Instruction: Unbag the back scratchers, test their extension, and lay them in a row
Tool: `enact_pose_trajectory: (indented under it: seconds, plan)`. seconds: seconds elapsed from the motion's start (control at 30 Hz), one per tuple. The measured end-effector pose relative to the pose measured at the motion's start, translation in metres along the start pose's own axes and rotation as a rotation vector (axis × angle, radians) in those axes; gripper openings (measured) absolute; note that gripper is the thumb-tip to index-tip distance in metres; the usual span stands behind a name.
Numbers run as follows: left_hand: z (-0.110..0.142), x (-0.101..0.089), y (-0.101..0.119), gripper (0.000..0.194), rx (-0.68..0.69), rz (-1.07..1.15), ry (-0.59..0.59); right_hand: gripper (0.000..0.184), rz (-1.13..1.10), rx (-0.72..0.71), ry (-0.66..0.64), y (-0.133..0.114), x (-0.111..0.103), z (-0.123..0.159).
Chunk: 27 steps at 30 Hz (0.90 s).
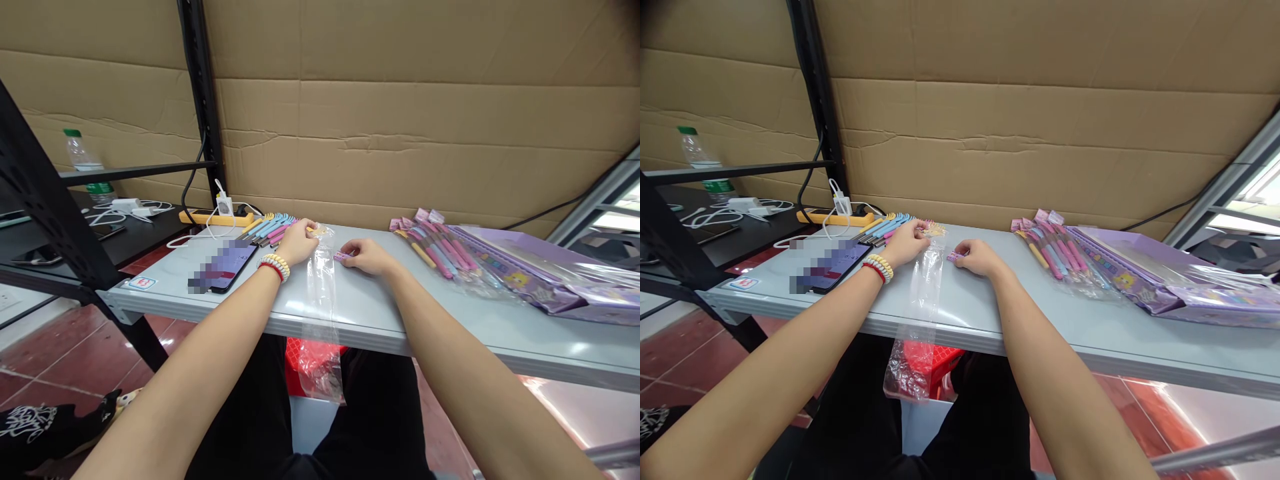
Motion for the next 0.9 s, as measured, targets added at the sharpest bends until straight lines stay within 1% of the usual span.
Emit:
enact_pose_trajectory:
  seconds: [0.1,0.17,0.2,0.23,0.3,0.37,0.4,0.47,0.57,0.67,0.77,0.8,0.83,0.87,0.9]
  plan:
    - [0.001,0.001,0.001,0.031,-0.005,0.031,-0.028,0.039,-0.04,-0.001,0.061,-0.001,-0.004,0.001]
    - [0.001,0.005,0.002,0.033,-0.001,0.092,-0.096,0.043,-0.138,-0.026,0.13,-0.004,-0.01,0.002]
    - [0.002,0.008,0.003,0.034,0.004,0.13,-0.138,0.043,-0.223,-0.05,0.15,-0.006,-0.011,0.003]
    - [0.003,0.011,0.004,0.035,0.009,0.167,-0.179,0.042,-0.332,-0.075,0.153,-0.009,-0.012,0.003]
    - [0.005,0.016,0.006,0.036,0.014,0.225,-0.241,0.04,-0.584,-0.11,0.108,-0.013,-0.011,0.002]
    - [0.006,0.019,0.007,0.035,0.017,0.265,-0.279,0.041,-0.759,-0.086,0.052,-0.015,-0.007,0.002]
    - [0.006,0.02,0.007,0.035,0.026,0.283,-0.296,0.042,-0.785,-0.064,0.035,-0.015,-0.005,0.002]
    - [0.007,0.022,0.009,0.035,0.056,0.307,-0.335,0.042,-0.745,-0.034,0.01,-0.016,-0.002,0.003]
    - [0.009,0.023,0.012,0.037,0.086,0.303,-0.38,0.041,-0.676,-0.044,-0.021,-0.019,0.002,0.005]
    - [0.01,0.021,0.012,0.035,0.072,0.248,-0.369,0.041,-0.669,-0.062,-0.037,-0.021,0.004,0.006]
    - [0.01,0.022,0.015,0.023,0.111,0.193,-0.357,0.039,-0.661,-0.079,-0.049,-0.025,0.006,0.006]
    - [0.008,0.02,0.016,0.02,0.12,0.198,-0.326,0.038,-0.671,-0.076,-0.038,-0.026,0.006,0.006]
    - [0.005,0.017,0.015,0.019,0.111,0.216,-0.267,0.038,-0.689,-0.066,-0.023,-0.026,0.004,0.007]
    - [0.001,0.012,0.011,0.018,0.078,0.247,-0.177,0.038,-0.714,-0.051,-0.013,-0.026,0.003,0.008]
    - [-0.003,0.005,0.006,0.017,0.026,0.285,-0.061,0.039,-0.743,-0.03,-0.019,-0.026,0.003,0.009]
Point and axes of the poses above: each hand's wrist, its own z-axis away from the middle knuckle, its own x-axis out of the palm, y = z × x, the point moved 7 cm from there along -z, towards the middle knuckle, and after that the axes turned 13 degrees about -z, right-handed, at the moved point
